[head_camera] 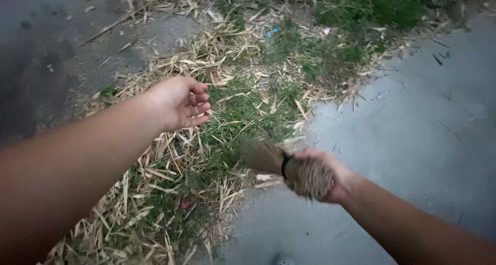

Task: The person sweeps dried leaves and debris along a concrete path using a hand broom.

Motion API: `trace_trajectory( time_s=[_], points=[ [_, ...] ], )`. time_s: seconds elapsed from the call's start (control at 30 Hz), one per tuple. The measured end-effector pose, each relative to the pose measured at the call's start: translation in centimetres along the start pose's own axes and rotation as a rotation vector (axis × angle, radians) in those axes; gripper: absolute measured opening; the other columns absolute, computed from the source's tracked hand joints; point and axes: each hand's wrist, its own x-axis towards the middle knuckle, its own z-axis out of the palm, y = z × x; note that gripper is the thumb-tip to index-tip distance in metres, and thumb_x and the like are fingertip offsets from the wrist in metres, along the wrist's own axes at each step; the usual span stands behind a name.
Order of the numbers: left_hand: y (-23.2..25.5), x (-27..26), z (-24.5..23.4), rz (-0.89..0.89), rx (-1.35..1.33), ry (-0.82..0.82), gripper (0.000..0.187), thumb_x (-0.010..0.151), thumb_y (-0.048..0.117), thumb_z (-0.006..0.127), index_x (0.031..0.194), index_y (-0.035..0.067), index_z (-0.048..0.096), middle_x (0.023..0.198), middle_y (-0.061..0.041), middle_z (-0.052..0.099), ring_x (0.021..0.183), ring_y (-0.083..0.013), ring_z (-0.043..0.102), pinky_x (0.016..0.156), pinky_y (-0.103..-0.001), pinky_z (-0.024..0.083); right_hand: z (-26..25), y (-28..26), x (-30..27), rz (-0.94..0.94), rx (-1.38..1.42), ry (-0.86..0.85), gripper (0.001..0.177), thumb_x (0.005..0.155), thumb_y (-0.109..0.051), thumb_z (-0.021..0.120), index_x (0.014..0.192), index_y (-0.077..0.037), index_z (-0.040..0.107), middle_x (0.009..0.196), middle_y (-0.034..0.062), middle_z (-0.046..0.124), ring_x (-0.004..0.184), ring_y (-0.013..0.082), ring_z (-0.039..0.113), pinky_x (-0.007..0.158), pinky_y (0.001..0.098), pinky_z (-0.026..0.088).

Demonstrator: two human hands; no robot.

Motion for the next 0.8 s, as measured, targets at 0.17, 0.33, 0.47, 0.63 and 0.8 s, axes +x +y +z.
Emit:
trace_trajectory(
  time_s=[0.17,0.33,0.47,0.63,0.8],
  points=[
    [0.1,-0.9,-0.6,0.035,-0.029,0.019,0.019,0.095,0.011,0.053,0.113,0.013,0.059,0.089,-0.002,0.056,0.087,-0.018,0.06,0.096,-0.048,0.055,3.3,-4.2,-1.1,-0.105,0.329,0.049,0.049,0.096,-0.045,0.044,0.124,-0.006,0.056,0.104,0.0217,0.066,0.087,0.0362,0.067,0.067,0.0421,0.063],
    [0.2,-1.7,-2.7,0.067,-0.064,0.075,0.021,0.093,0.009,0.053,0.113,0.012,0.061,0.09,-0.001,0.057,0.085,-0.0167,0.061,0.095,-0.048,0.057,4.5,-7.5,-2.8,-0.23,0.529,0.044,0.063,0.104,-0.048,0.032,0.127,0.004,0.059,0.111,0.0272,0.066,0.093,0.0354,0.07,0.075,0.0388,0.064],
    [-0.5,-2.7,-5.2,0.079,-0.125,0.118,0.025,0.094,0.011,0.053,0.116,0.016,0.063,0.089,0.001,0.056,0.084,-0.0159,0.06,0.095,-0.048,0.055,6.3,-12.2,-1.7,-0.303,0.151,0.0,0.044,0.102,-0.036,0.045,0.125,-0.001,0.058,0.113,0.0176,0.068,0.095,0.0318,0.071,0.082,0.0448,0.065],
    [-1.2,-4.6,-8.1,0.08,-0.204,0.228,0.024,0.095,0.009,0.051,0.116,0.015,0.059,0.088,0.001,0.057,0.086,-0.0173,0.062,0.095,-0.048,0.055,10.4,-12.6,-0.6,-0.284,-0.147,0.015,0.035,0.091,-0.027,0.064,0.117,-0.005,0.062,0.109,0.0145,0.07,0.088,0.0294,0.071,0.083,0.0435,0.062],
    [-3.0,-7.9,-11.6,0.124,-0.242,0.324,0.017,0.098,0.015,0.054,0.114,0.013,0.058,0.087,0.0,0.058,0.088,-0.0176,0.062,0.096,-0.047,0.055,15.1,-13.5,0.0,-0.304,-0.535,0.106,0.021,0.089,-0.022,0.068,0.106,-0.012,0.061,0.102,0.0119,0.069,0.086,0.0324,0.07,0.081,0.0519,0.06]
  ],
)
